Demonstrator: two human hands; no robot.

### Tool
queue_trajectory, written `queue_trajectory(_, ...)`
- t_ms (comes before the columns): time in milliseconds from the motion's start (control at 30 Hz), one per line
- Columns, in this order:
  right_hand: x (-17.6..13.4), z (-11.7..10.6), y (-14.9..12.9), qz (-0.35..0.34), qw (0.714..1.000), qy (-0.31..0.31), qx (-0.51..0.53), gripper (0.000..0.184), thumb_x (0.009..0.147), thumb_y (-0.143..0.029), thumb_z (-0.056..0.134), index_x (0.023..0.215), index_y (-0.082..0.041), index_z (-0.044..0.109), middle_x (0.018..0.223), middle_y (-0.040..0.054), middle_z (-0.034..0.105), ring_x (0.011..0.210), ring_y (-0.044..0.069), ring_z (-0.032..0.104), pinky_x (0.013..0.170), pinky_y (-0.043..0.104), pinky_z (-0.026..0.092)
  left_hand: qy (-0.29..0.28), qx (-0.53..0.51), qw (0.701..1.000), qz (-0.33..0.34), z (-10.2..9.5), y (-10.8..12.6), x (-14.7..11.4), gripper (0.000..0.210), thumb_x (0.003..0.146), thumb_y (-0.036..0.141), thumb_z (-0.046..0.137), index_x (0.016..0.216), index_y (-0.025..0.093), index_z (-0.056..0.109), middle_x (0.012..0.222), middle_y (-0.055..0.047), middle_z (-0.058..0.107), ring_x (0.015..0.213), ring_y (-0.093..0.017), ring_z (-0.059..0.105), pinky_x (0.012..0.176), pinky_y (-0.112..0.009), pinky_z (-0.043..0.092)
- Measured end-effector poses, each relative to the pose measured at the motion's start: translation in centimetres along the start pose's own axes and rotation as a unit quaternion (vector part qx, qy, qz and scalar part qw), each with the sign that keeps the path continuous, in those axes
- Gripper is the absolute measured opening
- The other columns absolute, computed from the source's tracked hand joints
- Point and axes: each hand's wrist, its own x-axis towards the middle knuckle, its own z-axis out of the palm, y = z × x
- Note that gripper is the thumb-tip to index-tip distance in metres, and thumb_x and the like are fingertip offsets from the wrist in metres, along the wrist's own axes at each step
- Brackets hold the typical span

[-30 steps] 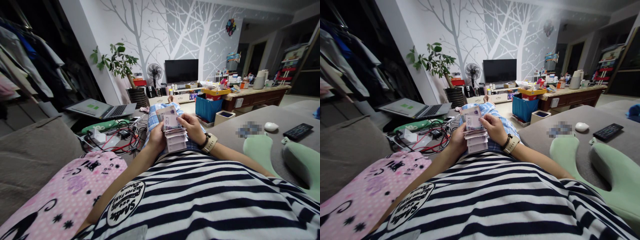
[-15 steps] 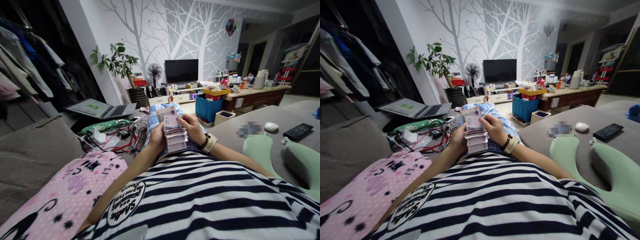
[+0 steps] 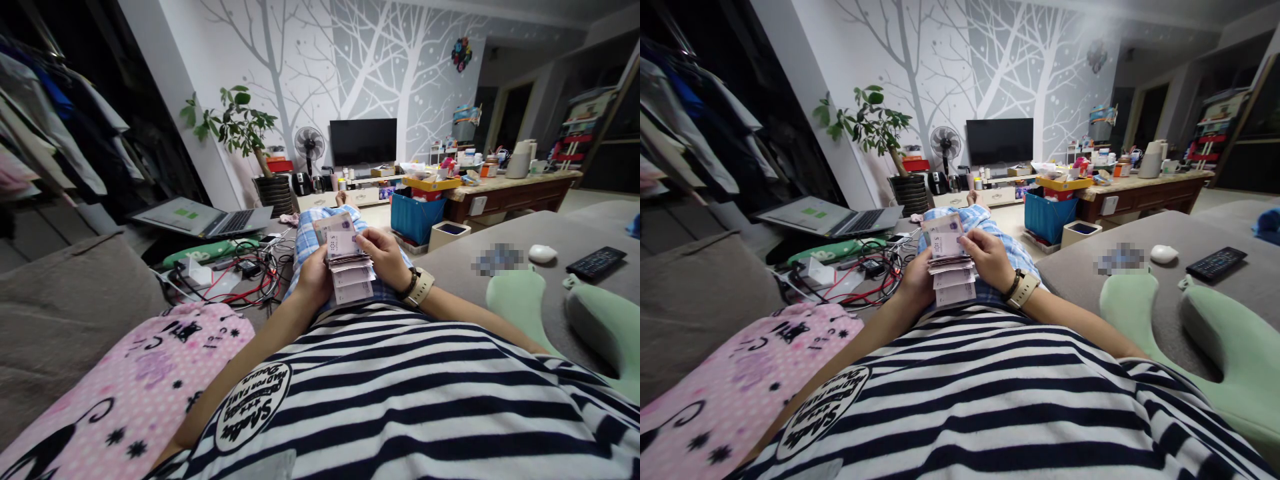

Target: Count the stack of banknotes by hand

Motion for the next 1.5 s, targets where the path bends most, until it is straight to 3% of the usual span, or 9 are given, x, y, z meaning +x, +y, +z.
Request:
queue_trajectory(267,0.0,-0.2,-0.1,0.006,1.000,-0.008,-0.003,0.077,0.098,-0.100,0.081,0.079,-0.029,0.058,0.075,-0.0009,0.050,0.079,0.021,0.044,0.074,0.038,0.042,-0.003,0.016,1.000,0.002,0.5,0.2,-0.5,0.040,0.106,0.039,0.091,0.140,0.020,0.099,0.111,-0.013,0.100,0.112,-0.042,0.098,0.108,-0.050,0.079)
queue_trajectory(433,-0.2,-0.1,-0.2,0.022,0.999,-0.034,0.032,0.086,0.100,-0.112,0.072,0.080,-0.029,0.065,0.072,0.0028,0.066,0.071,0.021,0.050,0.070,0.040,0.045,0.022,-0.011,0.999,0.020,0.4,0.0,-0.1,0.044,0.110,0.037,0.089,0.148,0.016,0.096,0.115,-0.014,0.101,0.116,-0.042,0.100,0.109,-0.050,0.082)
queue_trajectory(633,0.2,-0.1,0.5,0.036,0.999,0.021,-0.008,0.084,0.074,-0.097,0.109,0.081,-0.030,0.059,0.073,-0.0033,0.063,0.073,0.018,0.052,0.070,0.035,0.044,0.029,-0.006,0.999,0.018,-0.7,-0.1,0.4,0.039,0.103,0.026,0.093,0.140,0.014,0.097,0.112,-0.015,0.101,0.112,-0.042,0.101,0.108,-0.051,0.083)
queue_trajectory(700,0.4,-0.3,0.8,0.047,0.998,0.044,-0.017,0.081,0.071,-0.089,0.114,0.086,-0.030,0.061,0.076,-0.0043,0.064,0.075,0.019,0.053,0.071,0.035,0.044,0.029,0.004,0.999,0.020,-1.1,0.0,0.4,0.036,0.098,0.019,0.093,0.134,0.015,0.098,0.109,-0.013,0.101,0.111,-0.042,0.101,0.108,-0.050,0.083)
queue_trajectory(867,0.6,-0.8,1.1,0.041,0.997,0.021,-0.055,0.070,0.086,-0.084,0.105,0.080,-0.029,0.061,0.071,-0.0049,0.055,0.074,0.018,0.046,0.071,0.036,0.039,0.023,0.013,0.999,0.043,-1.2,0.2,0.1,0.031,0.089,0.009,0.092,0.119,0.015,0.099,0.104,-0.013,0.099,0.115,-0.042,0.100,0.110,-0.050,0.081)
queue_trajectory(967,0.6,-0.8,1.0,0.029,0.998,0.008,-0.061,0.072,0.093,-0.086,0.098,0.075,-0.029,0.059,0.070,-0.0044,0.051,0.074,0.018,0.042,0.072,0.038,0.036,0.032,0.015,0.999,0.038,-0.9,0.3,0.1,0.034,0.090,0.009,0.089,0.121,0.015,0.099,0.104,-0.012,0.099,0.115,-0.041,0.100,0.110,-0.049,0.081)
queue_trajectory(1233,0.5,-0.5,0.7,0.026,0.998,0.026,-0.047,0.068,0.097,-0.077,0.101,0.076,-0.028,0.059,0.073,-0.0030,0.056,0.076,0.019,0.045,0.074,0.037,0.039,0.010,-0.015,1.000,0.004,-0.1,0.4,0.0,0.045,0.108,0.035,0.089,0.147,0.017,0.097,0.121,-0.014,0.101,0.118,-0.043,0.100,0.110,-0.052,0.081)
queue_trajectory(1500,0.4,-0.5,0.8,0.010,0.999,0.000,-0.031,0.067,0.098,-0.080,0.097,0.080,-0.028,0.060,0.074,-0.0031,0.057,0.075,0.019,0.048,0.075,0.038,0.039,-0.007,0.012,1.000,0.004,0.1,0.5,-0.2,0.041,0.108,0.035,0.088,0.145,0.021,0.100,0.119,-0.011,0.102,0.116,-0.042,0.100,0.110,-0.048,0.081)
